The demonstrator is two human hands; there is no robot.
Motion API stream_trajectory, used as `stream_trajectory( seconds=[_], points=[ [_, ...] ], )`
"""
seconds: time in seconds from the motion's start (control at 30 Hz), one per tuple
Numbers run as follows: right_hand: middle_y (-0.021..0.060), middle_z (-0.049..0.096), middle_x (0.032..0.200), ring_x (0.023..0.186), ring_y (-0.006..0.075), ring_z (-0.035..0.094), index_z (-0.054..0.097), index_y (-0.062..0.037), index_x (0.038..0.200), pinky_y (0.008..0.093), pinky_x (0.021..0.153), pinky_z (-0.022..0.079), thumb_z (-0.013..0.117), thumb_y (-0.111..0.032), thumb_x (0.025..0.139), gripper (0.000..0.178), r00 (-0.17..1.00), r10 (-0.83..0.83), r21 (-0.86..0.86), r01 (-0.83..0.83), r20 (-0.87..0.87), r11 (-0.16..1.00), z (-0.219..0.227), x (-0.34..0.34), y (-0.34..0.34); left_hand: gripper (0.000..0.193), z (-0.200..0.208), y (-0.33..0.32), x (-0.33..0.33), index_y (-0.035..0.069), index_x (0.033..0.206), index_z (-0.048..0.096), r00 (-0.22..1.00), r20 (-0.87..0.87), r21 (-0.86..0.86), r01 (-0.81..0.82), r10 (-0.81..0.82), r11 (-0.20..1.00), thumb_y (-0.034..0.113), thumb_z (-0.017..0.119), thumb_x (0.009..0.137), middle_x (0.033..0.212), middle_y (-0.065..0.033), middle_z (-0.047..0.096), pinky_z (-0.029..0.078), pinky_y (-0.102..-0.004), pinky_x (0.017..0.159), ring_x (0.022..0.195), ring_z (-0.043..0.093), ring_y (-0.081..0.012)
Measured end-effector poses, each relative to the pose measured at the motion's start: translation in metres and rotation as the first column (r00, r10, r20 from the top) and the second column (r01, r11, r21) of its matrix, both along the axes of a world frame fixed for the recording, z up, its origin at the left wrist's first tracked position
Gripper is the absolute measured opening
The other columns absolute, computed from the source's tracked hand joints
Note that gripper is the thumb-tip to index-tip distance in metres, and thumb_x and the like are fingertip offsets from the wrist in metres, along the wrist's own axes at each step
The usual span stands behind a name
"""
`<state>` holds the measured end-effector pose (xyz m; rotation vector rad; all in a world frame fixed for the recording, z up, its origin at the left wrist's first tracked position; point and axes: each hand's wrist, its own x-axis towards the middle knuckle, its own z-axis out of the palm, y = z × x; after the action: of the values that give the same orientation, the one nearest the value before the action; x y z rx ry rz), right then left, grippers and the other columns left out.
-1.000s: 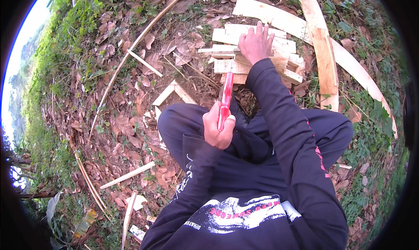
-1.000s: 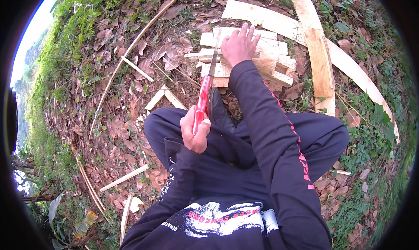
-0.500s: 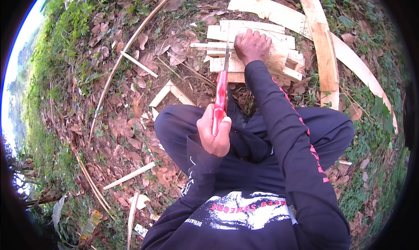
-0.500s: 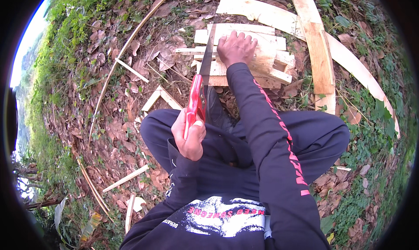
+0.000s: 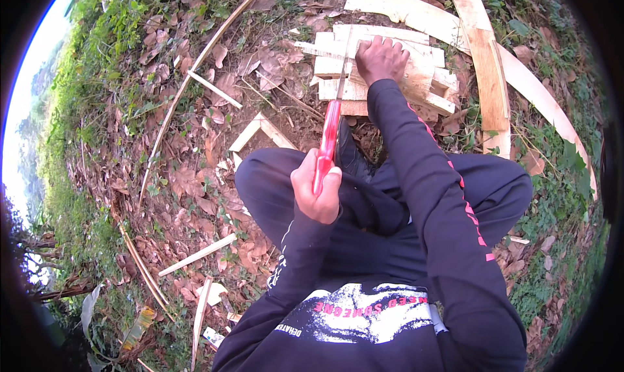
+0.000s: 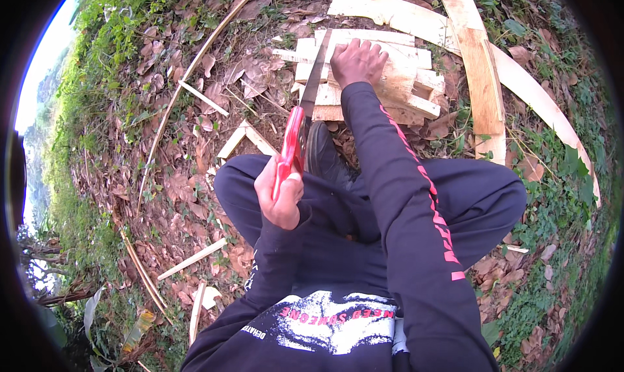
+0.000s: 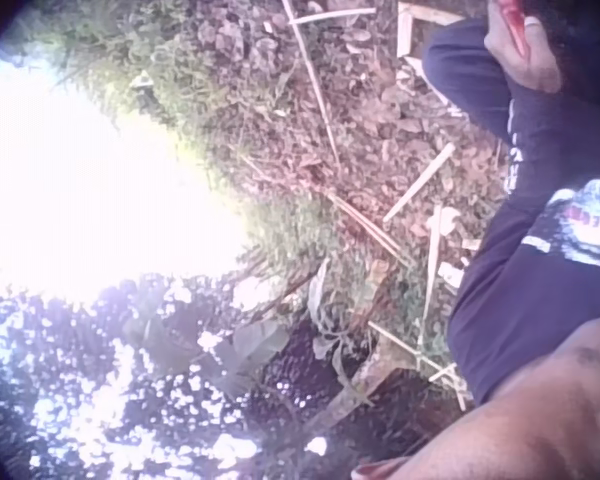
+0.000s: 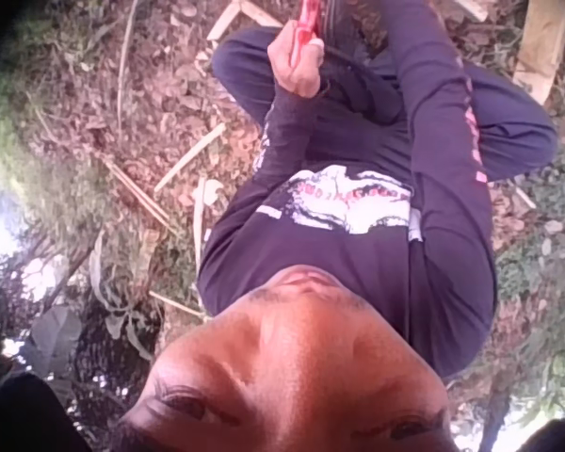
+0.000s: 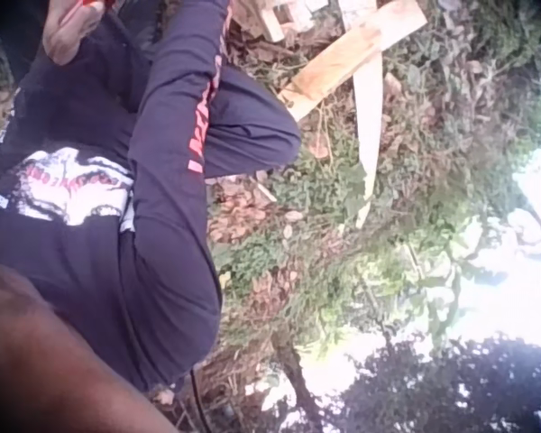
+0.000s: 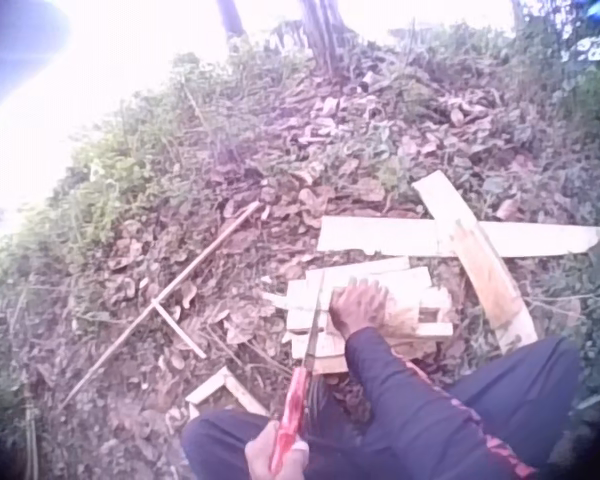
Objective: The person sits on the ground and uses a red hand saw to cut a piece of light-colored wood into smaller sections. They hold the wood with one hand and saw with the other, then inspect the cut pieces.
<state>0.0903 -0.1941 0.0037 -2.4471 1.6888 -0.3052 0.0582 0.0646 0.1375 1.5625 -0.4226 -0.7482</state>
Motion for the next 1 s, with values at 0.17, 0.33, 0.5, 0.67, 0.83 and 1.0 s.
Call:
stream_trajectory(
  seconds=[0.17, 0.33, 0.5, 0.67, 0.83, 1.0],
  points=[
    [0.0161, 0.068, 0.098, 0.093, 0.0287, 0.059, 0.066, -0.0041, 0.097, 0.043, 0.09, 0.037, 0.037, -0.032, 0.088, 0.042, 1.0, 0.019, -0.028, -0.019, -0.001, 0.999, -0.002, -0.003, -0.002, 0.012, 0.022, 0.033, -0.007, 0.0, 0.077, 0.05, 0.998, 0.036, 0.049, 0.042, -0.044, 0.998, 0.01, 0.055, 0.081, 0.057, -0.0003, 0.041, 0.033, -0.0248, 0.05, 0.051, 0.04, -0.0071],
    [0.0174, 0.068, 0.097, 0.091, 0.0276, 0.059, 0.065, -0.003, 0.097, 0.0423, 0.089, 0.037, 0.038, -0.033, 0.087, 0.042, 0.998, 0.06, -0.047, -0.06, 0.003, 0.997, -0.005, -0.006, 0.0, 0.019, 0.02, 0.022, 0.006, 0.0, 0.075, 0.049, 0.999, 0.03, -0.023, 0.04, -0.04, 0.999, 0.016, 0.054, 0.084, 0.054, 0.0006, 0.042, 0.031, -0.0258, 0.047, 0.048, 0.04, -0.0067],
    [0.0165, 0.067, 0.1, 0.097, 0.0286, 0.058, 0.065, -0.0026, 0.1, 0.0446, 0.091, 0.037, 0.041, -0.034, 0.087, 0.042, 0.999, 0.021, 0.012, -0.02, -0.046, 1.0, 0.001, -0.001, 0.001, 0.016, 0.022, 0.016, 0.019, 0.001, 0.081, 0.048, 0.986, -0.165, -0.114, -0.014, -0.005, 0.993, 0.015, 0.05, 0.089, 0.058, 0.005, 0.039, 0.022, -0.0181, 0.043, 0.047, 0.03, -0.0006],
    [0.0164, 0.067, 0.099, 0.092, 0.0281, 0.059, 0.065, -0.0036, 0.097, 0.0456, 0.088, 0.039, 0.039, -0.035, 0.087, 0.042, 0.998, 0.042, -0.05, -0.044, -0.043, 0.998, -0.003, -0.005, -0.005, 0.016, 0.025, 0.038, 0.022, 0.0, 0.084, 0.05, 0.97, -0.244, -0.143, -0.017, -0.018, 0.99, 0.015, 0.052, 0.089, 0.06, 0.0047, 0.04, 0.022, -0.018, 0.044, 0.049, 0.031, -0.0005],
    [0.0174, 0.067, 0.105, 0.097, 0.0301, 0.06, 0.065, -0.0024, 0.101, 0.0472, 0.091, 0.038, 0.042, -0.036, 0.088, 0.043, 0.986, 0.168, -0.027, -0.168, 0.002, 0.985, -0.002, -0.013, -0.005, 0.02, 0.031, 0.047, 0.008, 0.0, 0.082, 0.05, 0.981, -0.193, -0.096, -0.018, -0.001, 0.995, 0.019, 0.054, 0.087, 0.059, 0.0045, 0.042, 0.023, -0.0193, 0.044, 0.048, 0.032, -0.0013],
    [0.0186, 0.067, 0.102, 0.097, 0.0302, 0.061, 0.066, -0.0018, 0.1, 0.0473, 0.09, 0.039, 0.043, -0.034, 0.087, 0.042, 0.979, 0.203, 0.073, -0.203, 0.016, 0.976, -0.001, -0.023, -0.019, 0.024, 0.026, 0.048, 0.004, 0.001, 0.079, 0.05, 0.993, -0.119, -0.044, 0.003, -0.008, 0.999, 0.023, 0.056, 0.086, 0.055, 0.0039, 0.044, 0.025, -0.02, 0.044, 0.047, 0.036, -0.002]
  ],
)
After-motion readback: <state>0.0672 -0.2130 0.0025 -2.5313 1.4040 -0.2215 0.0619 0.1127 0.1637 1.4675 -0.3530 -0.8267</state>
